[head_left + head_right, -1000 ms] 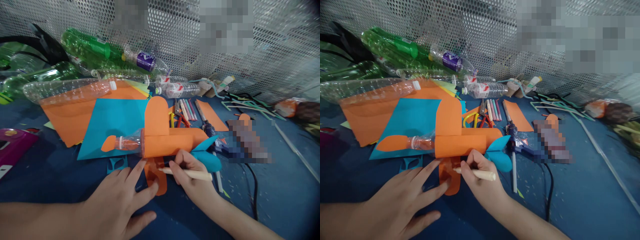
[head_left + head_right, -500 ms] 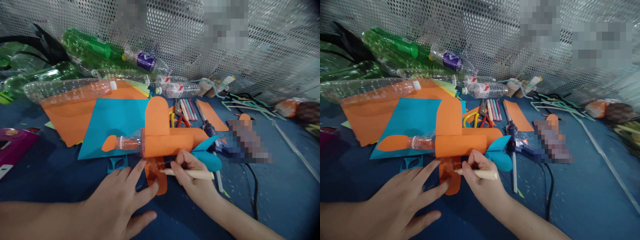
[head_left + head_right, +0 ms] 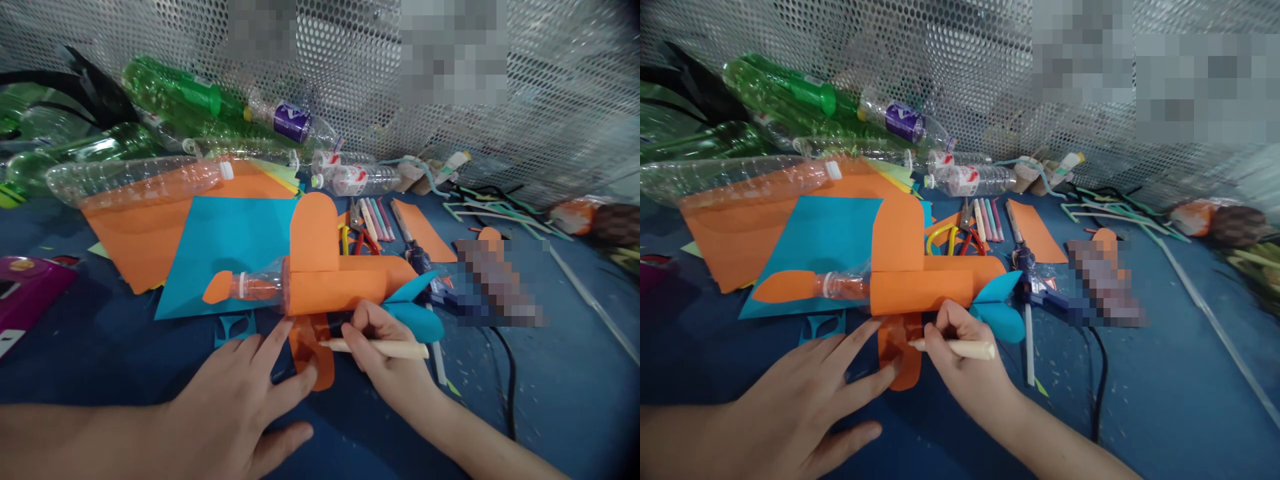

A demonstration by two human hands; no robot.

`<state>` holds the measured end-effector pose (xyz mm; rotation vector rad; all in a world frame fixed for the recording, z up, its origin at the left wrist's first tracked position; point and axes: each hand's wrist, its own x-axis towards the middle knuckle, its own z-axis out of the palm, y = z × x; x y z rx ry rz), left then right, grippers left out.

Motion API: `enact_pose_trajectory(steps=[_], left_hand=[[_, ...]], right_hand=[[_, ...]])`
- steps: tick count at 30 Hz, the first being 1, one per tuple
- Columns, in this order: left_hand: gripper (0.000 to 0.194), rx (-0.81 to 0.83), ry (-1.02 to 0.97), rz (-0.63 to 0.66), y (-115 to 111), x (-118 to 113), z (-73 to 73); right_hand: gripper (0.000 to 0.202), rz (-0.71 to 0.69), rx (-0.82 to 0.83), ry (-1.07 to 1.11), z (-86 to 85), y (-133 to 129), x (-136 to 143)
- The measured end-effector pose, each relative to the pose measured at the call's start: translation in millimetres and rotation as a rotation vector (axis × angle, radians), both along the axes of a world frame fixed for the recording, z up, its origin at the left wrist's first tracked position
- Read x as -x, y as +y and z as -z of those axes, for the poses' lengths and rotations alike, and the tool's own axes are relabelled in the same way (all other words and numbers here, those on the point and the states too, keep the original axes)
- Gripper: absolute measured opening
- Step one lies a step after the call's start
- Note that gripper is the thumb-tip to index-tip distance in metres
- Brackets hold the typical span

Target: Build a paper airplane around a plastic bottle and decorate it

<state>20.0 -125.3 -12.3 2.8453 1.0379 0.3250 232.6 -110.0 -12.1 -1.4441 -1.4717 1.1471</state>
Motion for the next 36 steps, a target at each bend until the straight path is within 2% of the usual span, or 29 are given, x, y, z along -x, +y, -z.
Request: enact_pose_trajectory(steps=[17,21,36], left_hand=[[0.041,-0.013,-0.018,0.045,2.5,1.8,2.0],[0.042,0.004,-0.004,0.013,1.1,0.8,1.0],[0.044,0.001,-0.003,0.018,1.1,0.9,2.3]], right_hand=[[0.029,0.021,-0.073,-0.034,-2.6,2.3,1.5],[0.030,0.028,-0.092,-0.048,-2.8,1.7,0.7],[0.028,0.028,-0.106,-0.042,-2.7,1.0,-0.2]])
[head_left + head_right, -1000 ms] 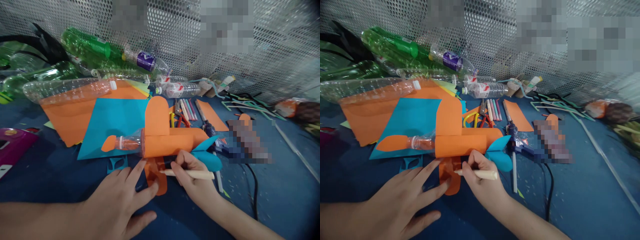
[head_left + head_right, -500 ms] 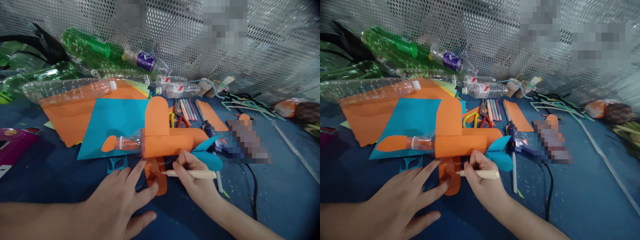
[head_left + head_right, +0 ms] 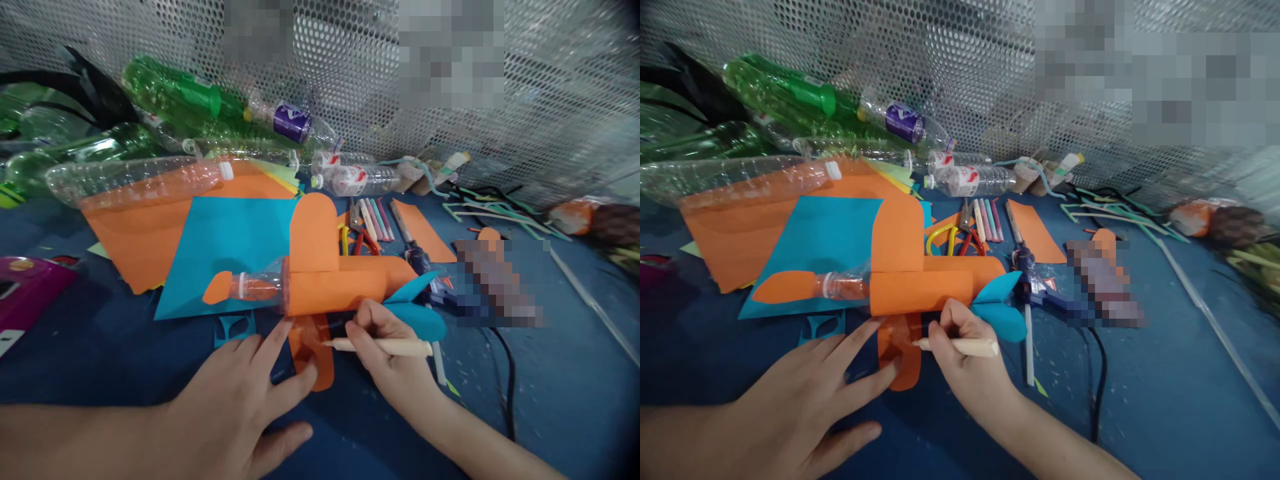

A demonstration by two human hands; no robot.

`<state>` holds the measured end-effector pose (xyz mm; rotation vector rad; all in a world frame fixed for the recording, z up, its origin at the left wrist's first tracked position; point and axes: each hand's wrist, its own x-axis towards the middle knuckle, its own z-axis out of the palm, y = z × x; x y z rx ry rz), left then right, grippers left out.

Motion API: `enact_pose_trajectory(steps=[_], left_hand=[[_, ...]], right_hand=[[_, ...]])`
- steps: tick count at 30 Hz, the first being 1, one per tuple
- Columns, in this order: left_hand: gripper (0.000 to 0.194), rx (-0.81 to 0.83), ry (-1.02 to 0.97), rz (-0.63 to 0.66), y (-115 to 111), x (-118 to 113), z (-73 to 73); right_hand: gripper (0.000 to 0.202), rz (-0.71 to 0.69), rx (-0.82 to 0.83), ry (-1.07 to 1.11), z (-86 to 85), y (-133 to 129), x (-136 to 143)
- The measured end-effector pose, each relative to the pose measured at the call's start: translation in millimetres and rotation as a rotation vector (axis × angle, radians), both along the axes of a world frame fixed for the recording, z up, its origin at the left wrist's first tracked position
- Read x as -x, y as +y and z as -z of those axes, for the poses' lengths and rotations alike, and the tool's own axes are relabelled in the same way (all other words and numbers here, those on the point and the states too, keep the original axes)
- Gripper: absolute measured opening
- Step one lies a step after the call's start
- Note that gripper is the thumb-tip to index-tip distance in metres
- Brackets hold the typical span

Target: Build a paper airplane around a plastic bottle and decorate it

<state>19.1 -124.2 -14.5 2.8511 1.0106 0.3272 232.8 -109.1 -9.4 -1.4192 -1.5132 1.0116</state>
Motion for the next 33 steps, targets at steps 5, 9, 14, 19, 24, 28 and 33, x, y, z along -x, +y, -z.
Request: enact_pose_trajectory(steps=[5,9,14,19,24,28,33], left_hand=[[0.043,0.004,-0.008,0.002,-0.9,-0.4,0.2],[0.043,0.009,-0.008,0.001,-0.5,-0.2,0.3],[0.042,0.012,-0.003,0.005,-0.6,-0.1,0.0],[0.042,0.013,0.000,0.013,-0.4,-0.3,-0.3],[0.043,-0.005,0.000,0.014,0.7,0.5,-0.4],[0.043,-0.011,-0.006,0.028,0.9,0.8,0.1],[0.043,0.001,0.009,0.001,-0.5,-0.6,-0.9]], right_hand=[[0.028,-0.005,-0.007,-0.011,3.0,0.4,-2.4],[0.028,0.007,-0.011,-0.011,2.3,1.5,-0.9],[0.029,0.014,-0.006,-0.004,1.0,1.1,0.3],[0.029,0.016,0.000,-0.002,2.8,1.2,-1.4],[0.029,0.025,-0.005,0.002,0.6,2.2,0.9],[0.028,0.019,0.024,0.029,-1.3,1.9,2.8],[0.028,0.022,0.053,0.053,-2.1,2.2,3.6]])
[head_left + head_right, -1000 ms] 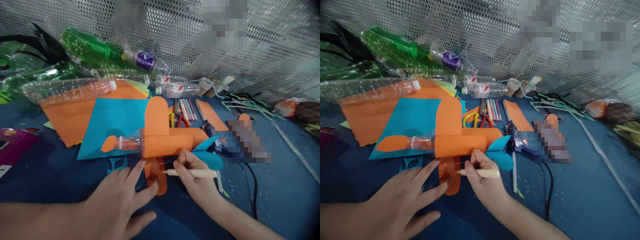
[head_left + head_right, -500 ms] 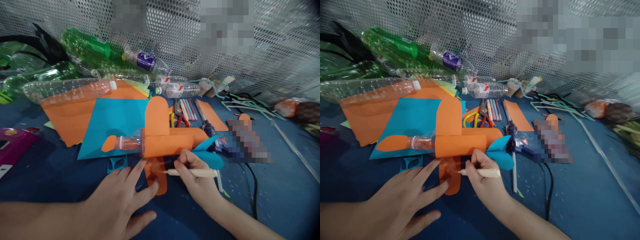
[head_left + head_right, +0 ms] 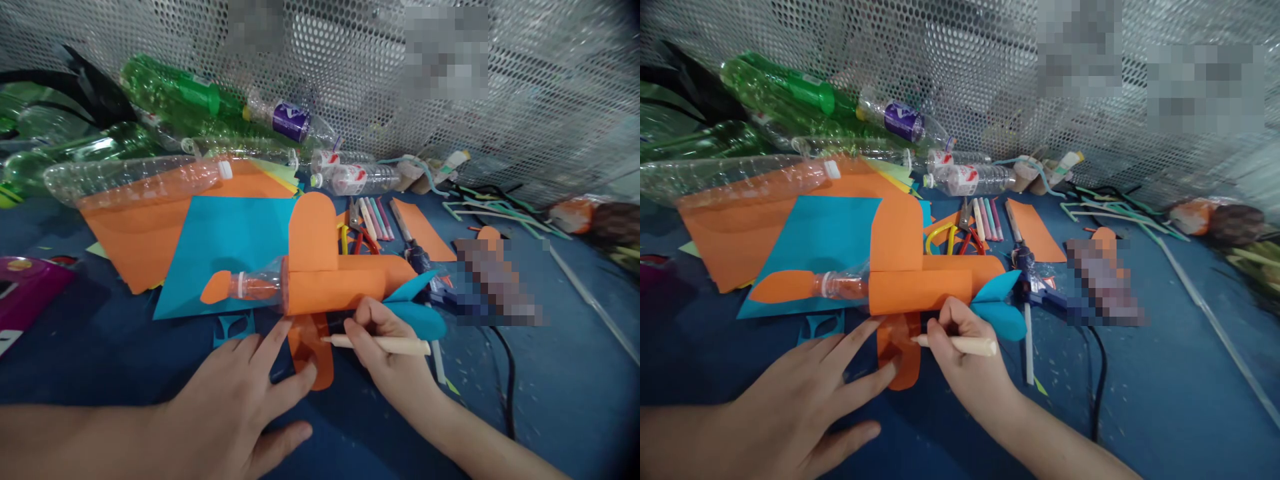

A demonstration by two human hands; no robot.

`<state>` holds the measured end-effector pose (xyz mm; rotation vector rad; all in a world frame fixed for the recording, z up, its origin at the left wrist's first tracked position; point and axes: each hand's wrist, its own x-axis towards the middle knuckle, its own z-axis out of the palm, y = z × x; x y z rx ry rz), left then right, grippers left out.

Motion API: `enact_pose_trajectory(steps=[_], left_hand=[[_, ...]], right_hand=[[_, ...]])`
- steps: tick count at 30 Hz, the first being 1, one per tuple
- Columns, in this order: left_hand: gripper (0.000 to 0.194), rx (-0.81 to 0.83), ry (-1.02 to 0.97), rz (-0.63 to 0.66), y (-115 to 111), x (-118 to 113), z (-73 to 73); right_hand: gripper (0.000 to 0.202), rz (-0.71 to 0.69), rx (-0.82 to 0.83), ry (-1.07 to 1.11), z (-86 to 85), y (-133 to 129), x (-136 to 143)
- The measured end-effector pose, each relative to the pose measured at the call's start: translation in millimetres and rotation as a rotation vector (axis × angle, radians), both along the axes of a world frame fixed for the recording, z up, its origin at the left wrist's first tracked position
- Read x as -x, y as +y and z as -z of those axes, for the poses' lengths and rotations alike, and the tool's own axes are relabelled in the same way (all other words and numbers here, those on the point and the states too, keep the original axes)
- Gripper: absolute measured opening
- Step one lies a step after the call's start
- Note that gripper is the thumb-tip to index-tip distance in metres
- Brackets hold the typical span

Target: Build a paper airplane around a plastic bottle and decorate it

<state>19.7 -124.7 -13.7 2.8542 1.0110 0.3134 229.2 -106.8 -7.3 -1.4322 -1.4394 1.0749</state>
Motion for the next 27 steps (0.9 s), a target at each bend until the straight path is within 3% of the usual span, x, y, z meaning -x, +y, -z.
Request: enact_pose_trajectory(steps=[27], left_hand=[[0.041,-0.004,-0.003,-0.009,-0.5,-0.2,-0.4]], right_hand=[[0.030,-0.006,0.042,0.020,4.9,-1.5,-2.6]])
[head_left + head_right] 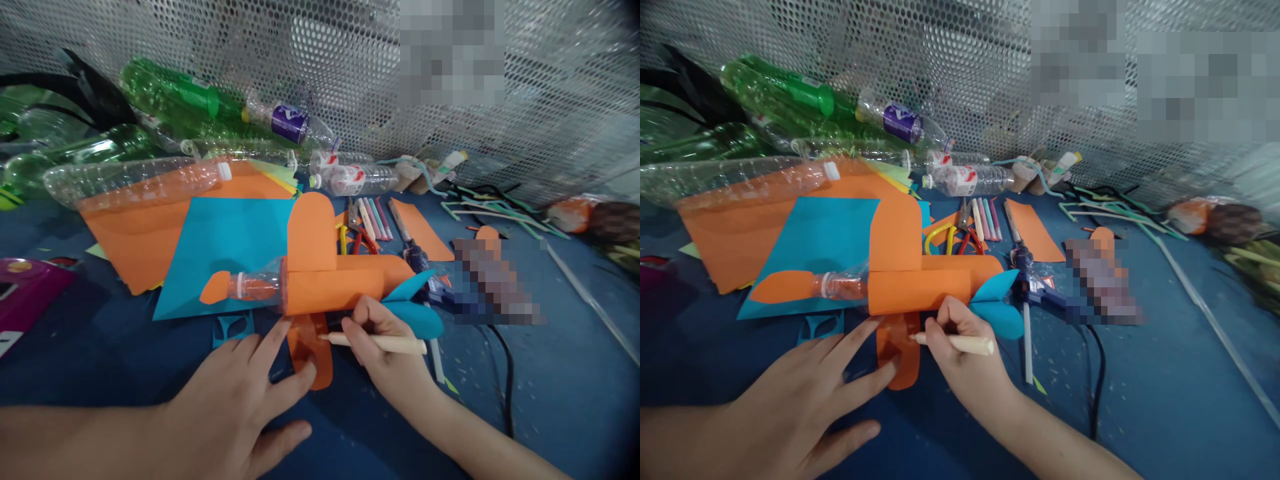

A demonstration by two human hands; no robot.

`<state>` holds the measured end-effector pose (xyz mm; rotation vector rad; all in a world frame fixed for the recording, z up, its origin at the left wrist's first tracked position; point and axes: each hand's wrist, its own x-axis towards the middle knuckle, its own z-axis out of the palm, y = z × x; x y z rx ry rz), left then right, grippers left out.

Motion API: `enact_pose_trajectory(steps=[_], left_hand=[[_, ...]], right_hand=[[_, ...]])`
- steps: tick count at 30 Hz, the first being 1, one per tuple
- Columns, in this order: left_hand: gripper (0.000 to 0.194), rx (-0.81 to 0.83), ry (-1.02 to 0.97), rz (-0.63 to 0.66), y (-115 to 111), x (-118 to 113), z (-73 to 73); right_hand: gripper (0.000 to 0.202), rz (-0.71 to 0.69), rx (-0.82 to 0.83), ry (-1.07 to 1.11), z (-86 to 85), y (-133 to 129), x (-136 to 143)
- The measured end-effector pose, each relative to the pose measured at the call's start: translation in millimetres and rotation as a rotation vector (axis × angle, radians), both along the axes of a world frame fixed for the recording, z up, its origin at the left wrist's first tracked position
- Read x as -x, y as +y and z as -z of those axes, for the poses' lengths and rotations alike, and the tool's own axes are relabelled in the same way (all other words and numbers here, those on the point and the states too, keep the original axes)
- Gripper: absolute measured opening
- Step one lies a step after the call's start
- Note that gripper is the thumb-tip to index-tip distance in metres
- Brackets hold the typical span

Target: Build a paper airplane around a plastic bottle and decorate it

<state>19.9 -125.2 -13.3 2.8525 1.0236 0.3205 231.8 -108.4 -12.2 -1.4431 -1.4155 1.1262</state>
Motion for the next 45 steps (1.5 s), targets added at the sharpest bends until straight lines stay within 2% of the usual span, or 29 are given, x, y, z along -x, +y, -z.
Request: enact_pose_trajectory(steps=[19,45], left_hand=[[0.038,-0.027,-0.032,-0.010,-0.3,0.5,0.6],[0.043,-0.012,-0.002,0.006,1.2,0.9,0.1]], right_hand=[[0.029,-0.028,-0.006,-0.063,3.0,-0.1,-2.1],[0.030,-0.016,0.000,-0.011,-1.5,0.9,0.3]])
